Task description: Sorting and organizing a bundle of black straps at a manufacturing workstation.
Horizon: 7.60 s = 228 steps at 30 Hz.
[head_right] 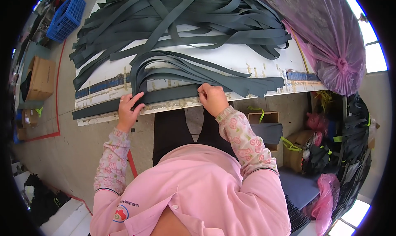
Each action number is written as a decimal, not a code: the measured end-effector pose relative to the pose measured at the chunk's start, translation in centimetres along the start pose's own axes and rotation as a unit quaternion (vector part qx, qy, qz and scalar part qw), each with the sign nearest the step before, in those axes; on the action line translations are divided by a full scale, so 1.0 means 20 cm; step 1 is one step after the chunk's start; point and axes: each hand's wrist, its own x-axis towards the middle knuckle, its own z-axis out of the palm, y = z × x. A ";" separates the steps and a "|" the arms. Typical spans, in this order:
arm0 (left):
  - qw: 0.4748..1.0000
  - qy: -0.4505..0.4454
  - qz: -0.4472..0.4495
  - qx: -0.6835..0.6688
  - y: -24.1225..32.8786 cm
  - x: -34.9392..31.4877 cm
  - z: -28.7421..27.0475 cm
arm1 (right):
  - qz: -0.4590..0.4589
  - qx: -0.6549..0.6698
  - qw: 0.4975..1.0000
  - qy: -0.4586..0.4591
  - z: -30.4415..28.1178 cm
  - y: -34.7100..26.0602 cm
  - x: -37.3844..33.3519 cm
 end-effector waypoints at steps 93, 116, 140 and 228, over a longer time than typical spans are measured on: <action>1.000 -0.006 0.005 0.010 0.00 0.00 0.01 | 0.021 -0.010 0.999 -0.023 -0.04 -0.01 0.02; 1.000 -0.005 0.015 0.021 0.01 -0.01 0.02 | 0.014 0.195 0.936 -0.293 0.30 -0.36 0.18; 1.000 0.014 0.002 0.018 0.00 -0.01 -0.01 | -0.082 -0.011 0.992 -0.095 0.67 -0.51 0.14; 1.000 0.009 -0.002 0.003 0.01 -0.01 0.01 | 0.043 0.182 0.975 -0.120 0.53 -0.36 0.17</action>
